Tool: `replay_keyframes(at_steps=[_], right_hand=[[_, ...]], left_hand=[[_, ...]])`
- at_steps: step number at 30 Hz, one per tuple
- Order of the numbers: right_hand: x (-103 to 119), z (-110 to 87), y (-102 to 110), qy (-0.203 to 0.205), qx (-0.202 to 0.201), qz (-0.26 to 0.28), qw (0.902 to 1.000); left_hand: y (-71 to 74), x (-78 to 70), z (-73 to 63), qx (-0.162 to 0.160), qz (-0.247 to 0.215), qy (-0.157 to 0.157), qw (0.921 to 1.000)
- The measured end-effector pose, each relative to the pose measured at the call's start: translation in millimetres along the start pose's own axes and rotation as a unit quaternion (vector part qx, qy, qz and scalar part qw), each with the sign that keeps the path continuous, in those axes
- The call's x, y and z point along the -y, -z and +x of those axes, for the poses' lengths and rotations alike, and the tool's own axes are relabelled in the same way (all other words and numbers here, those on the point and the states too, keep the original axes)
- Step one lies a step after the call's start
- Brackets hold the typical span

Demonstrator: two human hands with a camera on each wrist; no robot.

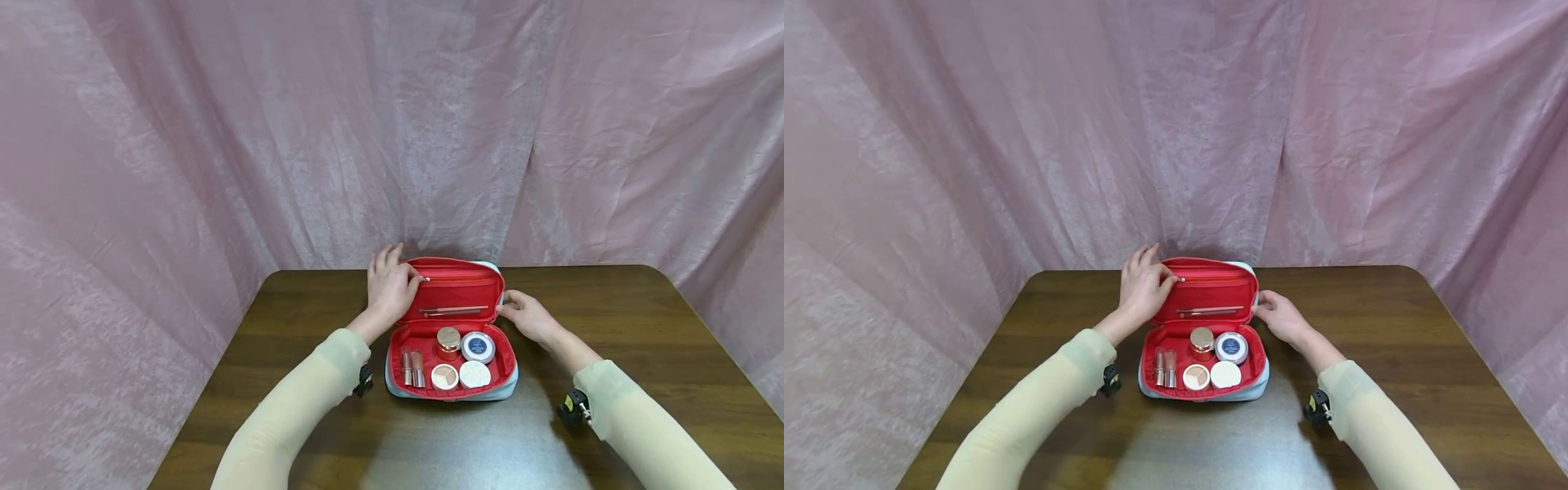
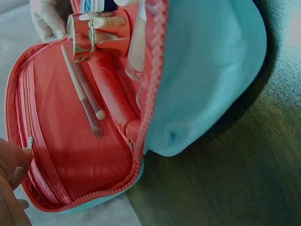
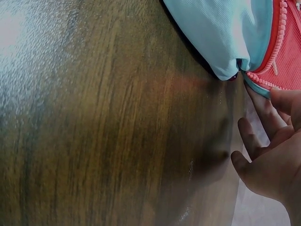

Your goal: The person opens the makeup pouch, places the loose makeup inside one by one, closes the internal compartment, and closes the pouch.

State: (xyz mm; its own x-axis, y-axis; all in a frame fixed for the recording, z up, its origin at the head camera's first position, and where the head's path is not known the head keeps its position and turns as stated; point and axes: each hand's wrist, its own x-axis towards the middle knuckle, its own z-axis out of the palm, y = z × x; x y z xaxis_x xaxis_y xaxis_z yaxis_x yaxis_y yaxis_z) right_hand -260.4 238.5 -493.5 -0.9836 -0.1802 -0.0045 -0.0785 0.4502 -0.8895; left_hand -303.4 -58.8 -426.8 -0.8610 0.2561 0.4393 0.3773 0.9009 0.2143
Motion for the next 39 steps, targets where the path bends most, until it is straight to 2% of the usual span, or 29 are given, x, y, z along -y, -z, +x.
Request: replay_keyframes(at_steps=[14,21,29,39], right_hand=[[-1.2,0.6,1.0,-0.002,-0.005,-0.006,1.0],[-0.1,-1.1,1.8,-0.006,-0.003,-0.008,0.9999],[-2.7,0.1,1.4,-0.008,-0.006,-0.015,0.9998],[-2.3,-0.5,0.8,-0.008,-0.008,-0.016,0.9998]], left_hand=[[-1.0,8.7,-5.9,-0.003,-0.016,0.009,0.9998],[-0.9,15.9,-8.6,-0.023,-0.021,0.011,0.9994],[-0.6,23.6,-10.9,-0.014,-0.032,0.026,0.9991],[1.8,31.7,-13.3,-0.028,-0.035,0.023,0.9987]])
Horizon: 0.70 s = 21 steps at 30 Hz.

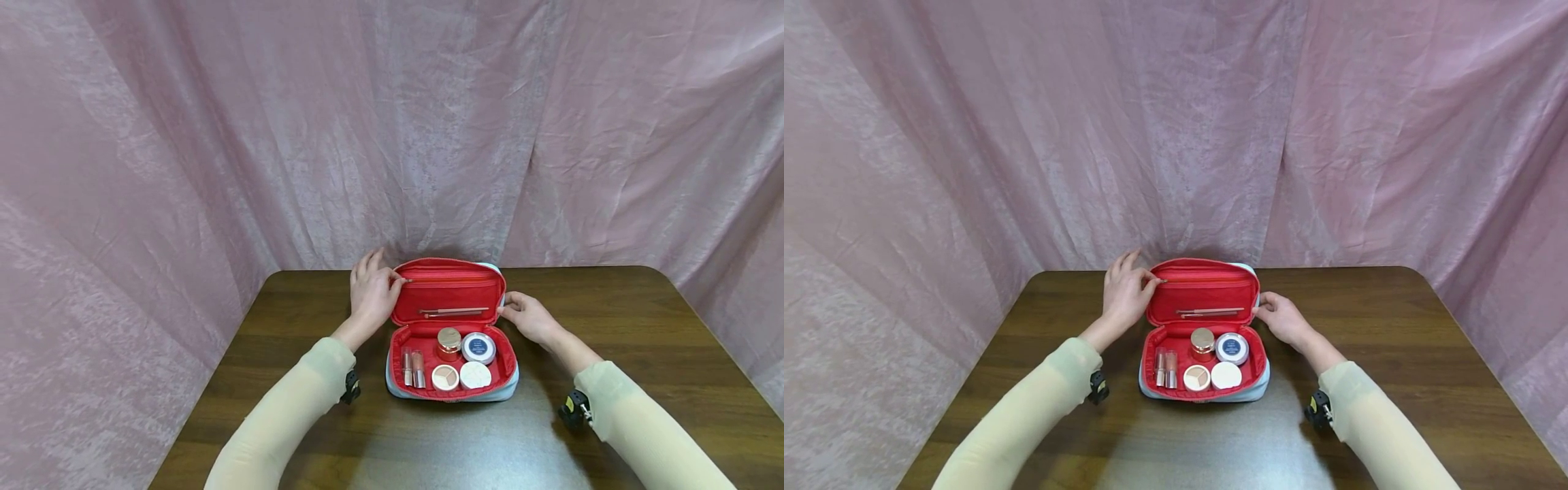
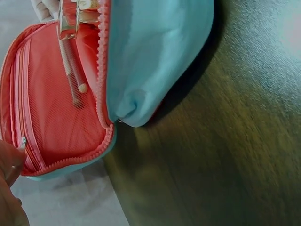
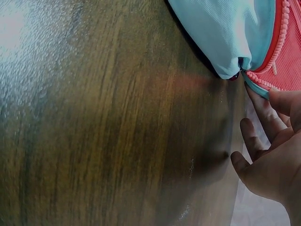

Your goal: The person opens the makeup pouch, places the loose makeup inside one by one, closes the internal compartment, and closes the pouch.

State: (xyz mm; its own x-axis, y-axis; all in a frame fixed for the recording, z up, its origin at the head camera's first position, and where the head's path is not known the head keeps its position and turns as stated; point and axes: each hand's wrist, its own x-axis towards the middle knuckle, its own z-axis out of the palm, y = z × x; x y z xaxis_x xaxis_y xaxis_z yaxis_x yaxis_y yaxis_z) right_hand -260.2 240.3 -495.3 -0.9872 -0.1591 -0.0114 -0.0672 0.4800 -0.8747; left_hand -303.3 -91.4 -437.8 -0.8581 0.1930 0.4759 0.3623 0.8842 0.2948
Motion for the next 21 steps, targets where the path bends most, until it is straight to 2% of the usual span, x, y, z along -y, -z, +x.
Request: replay_keyframes(at_steps=[13,21], right_hand=[[-0.1,1.7,0.4,-0.003,0.0,-0.003,1.0],[-0.7,1.0,0.3,0.007,-0.003,-0.003,1.0]], left_hand=[[-0.8,6.3,-0.8,-0.031,0.01,-0.025,0.9992],[-0.8,13.6,-0.3,-0.039,0.009,-0.02,0.999]])
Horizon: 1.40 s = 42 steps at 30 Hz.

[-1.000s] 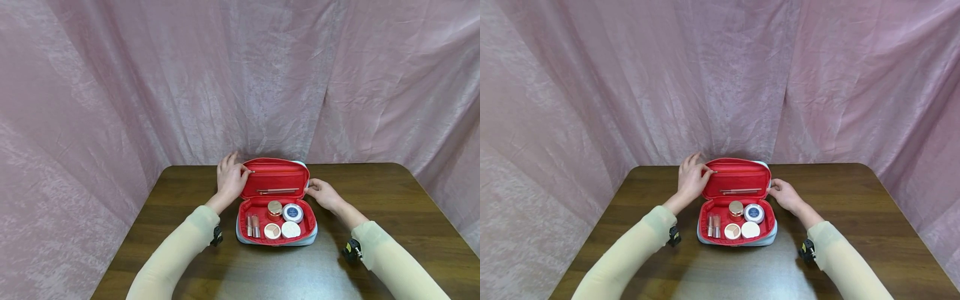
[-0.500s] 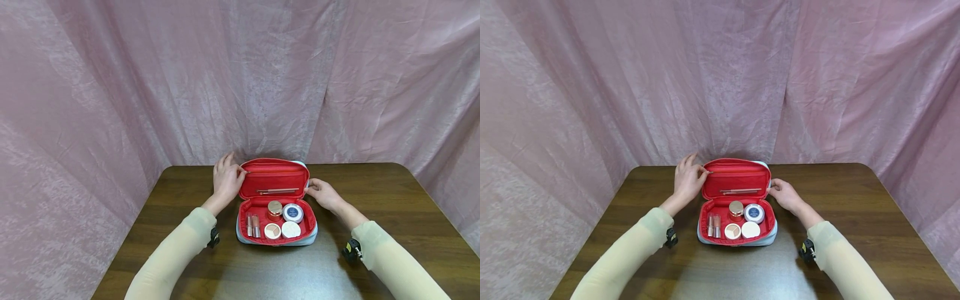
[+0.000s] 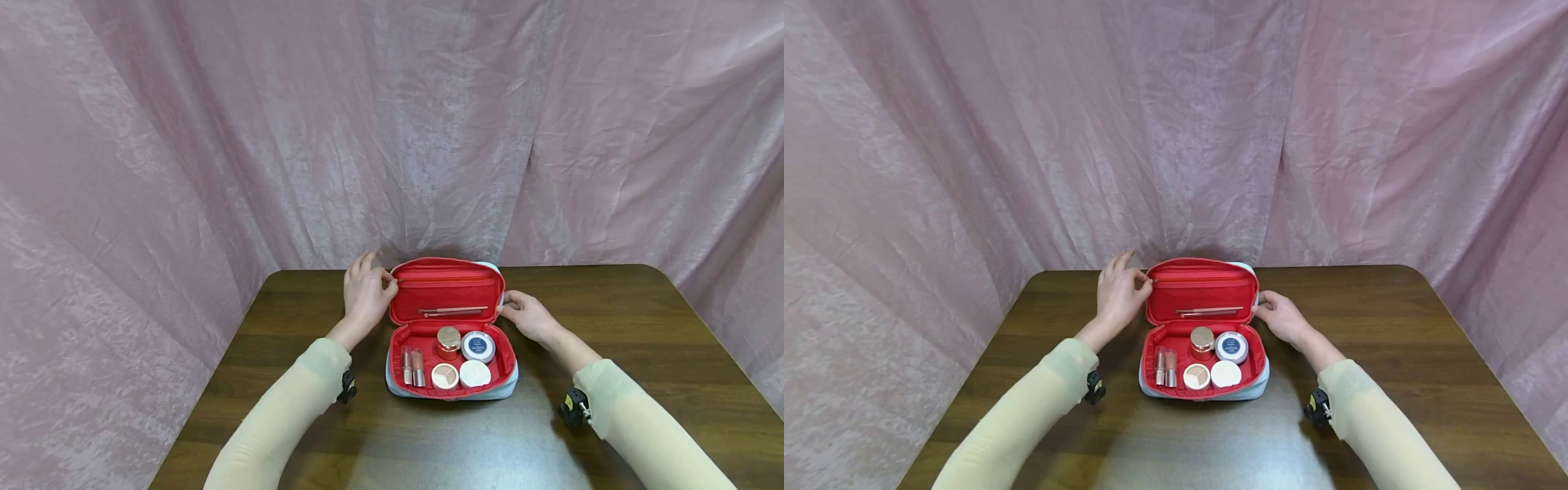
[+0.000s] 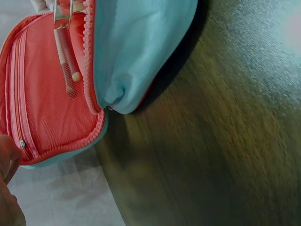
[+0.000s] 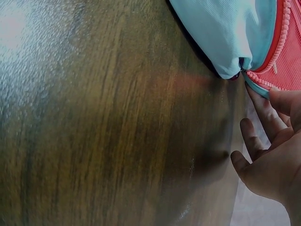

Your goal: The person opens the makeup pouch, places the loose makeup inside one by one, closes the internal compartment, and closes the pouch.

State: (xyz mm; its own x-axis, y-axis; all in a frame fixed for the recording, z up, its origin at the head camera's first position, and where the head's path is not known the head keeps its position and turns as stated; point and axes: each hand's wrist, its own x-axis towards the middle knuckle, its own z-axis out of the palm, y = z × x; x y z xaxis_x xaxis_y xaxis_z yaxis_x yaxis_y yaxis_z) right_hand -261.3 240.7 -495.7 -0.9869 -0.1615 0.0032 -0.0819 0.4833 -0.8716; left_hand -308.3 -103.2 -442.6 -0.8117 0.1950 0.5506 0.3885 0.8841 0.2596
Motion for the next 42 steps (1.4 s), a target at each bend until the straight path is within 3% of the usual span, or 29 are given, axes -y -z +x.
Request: replay_keyframes(at_steps=[21,30,35,42], right_hand=[[3.9,1.8,-0.9,0.007,0.004,0.001,1.0],[0.2,1.9,0.4,0.007,0.007,0.002,1.0],[-0.7,2.5,1.3,0.009,0.012,0.008,0.9998],[-1.6,2.7,1.9,0.013,0.012,-0.001,0.9999]], left_hand=[[-0.9,8.6,-0.8,0.001,0.017,0.004,0.9999],[-1.3,13.0,-6.6,0.017,-0.063,0.043,0.997],[4.5,15.2,-7.7,0.007,-0.133,0.067,0.9889],[10.3,33.0,-7.1,0.007,-0.173,0.1,0.9798]])
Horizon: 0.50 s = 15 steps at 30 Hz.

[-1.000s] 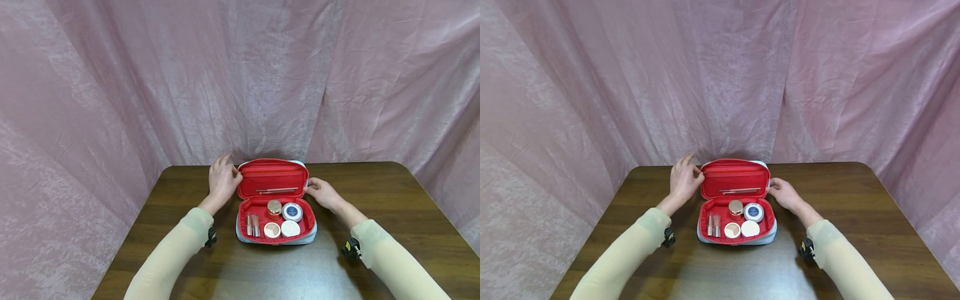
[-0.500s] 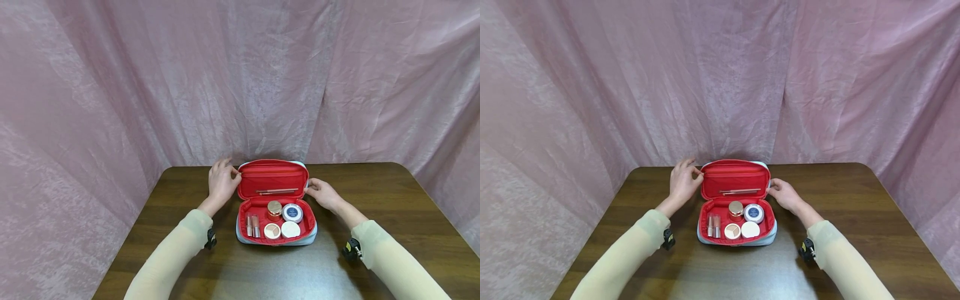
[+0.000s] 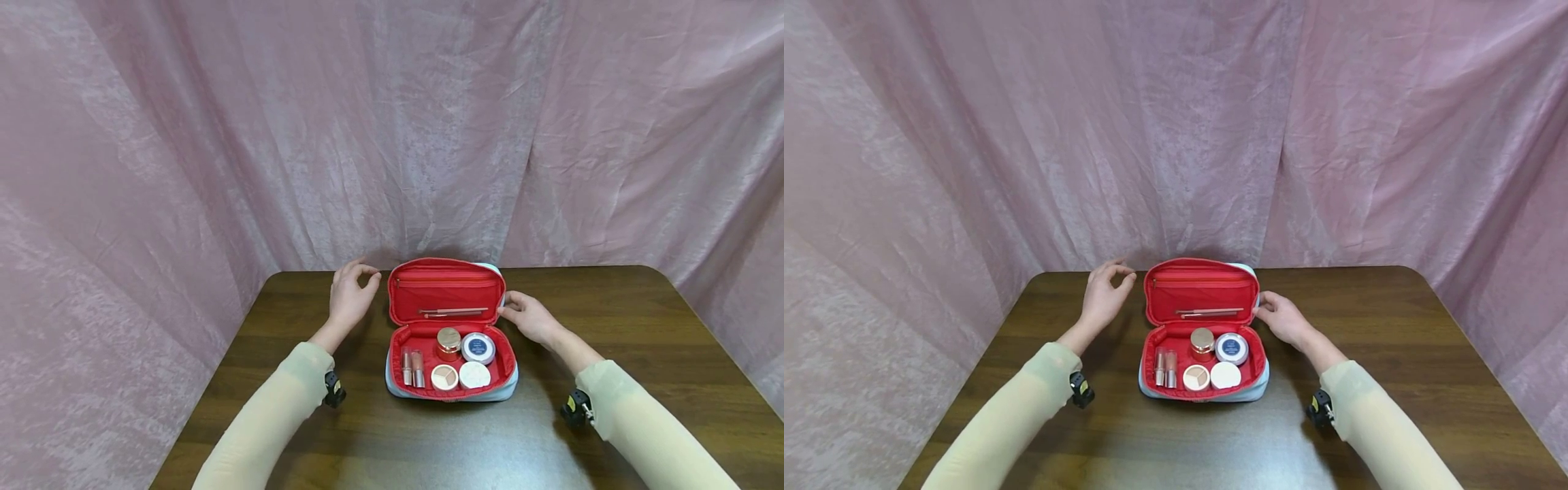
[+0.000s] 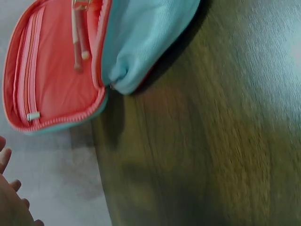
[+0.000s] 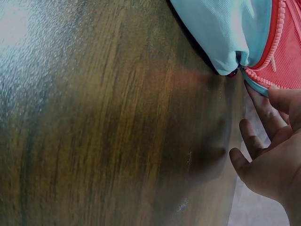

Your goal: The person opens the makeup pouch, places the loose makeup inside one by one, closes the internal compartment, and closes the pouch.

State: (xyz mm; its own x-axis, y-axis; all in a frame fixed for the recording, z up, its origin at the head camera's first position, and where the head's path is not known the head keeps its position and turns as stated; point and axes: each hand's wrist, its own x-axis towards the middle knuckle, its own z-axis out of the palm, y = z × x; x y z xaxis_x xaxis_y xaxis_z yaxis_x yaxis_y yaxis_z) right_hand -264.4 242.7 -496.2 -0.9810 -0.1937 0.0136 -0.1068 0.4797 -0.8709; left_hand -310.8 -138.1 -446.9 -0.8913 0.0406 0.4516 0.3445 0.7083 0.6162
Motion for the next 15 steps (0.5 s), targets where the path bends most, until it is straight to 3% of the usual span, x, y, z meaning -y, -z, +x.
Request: replay_keyframes(at_steps=[8,12,15], right_hand=[[1.6,-0.8,-0.2,-0.001,-0.001,-0.007,1.0],[0.8,-0.7,-0.5,0.006,-0.001,-0.008,0.9999],[0.9,-0.7,-0.8,0.008,-0.002,-0.009,0.9999]], left_hand=[[13.5,17.1,6.6,0.046,-0.092,0.046,0.9936],[11.6,24.2,5.5,0.104,-0.145,0.097,0.9791],[5.5,27.3,0.8,0.161,-0.158,0.122,0.9667]])
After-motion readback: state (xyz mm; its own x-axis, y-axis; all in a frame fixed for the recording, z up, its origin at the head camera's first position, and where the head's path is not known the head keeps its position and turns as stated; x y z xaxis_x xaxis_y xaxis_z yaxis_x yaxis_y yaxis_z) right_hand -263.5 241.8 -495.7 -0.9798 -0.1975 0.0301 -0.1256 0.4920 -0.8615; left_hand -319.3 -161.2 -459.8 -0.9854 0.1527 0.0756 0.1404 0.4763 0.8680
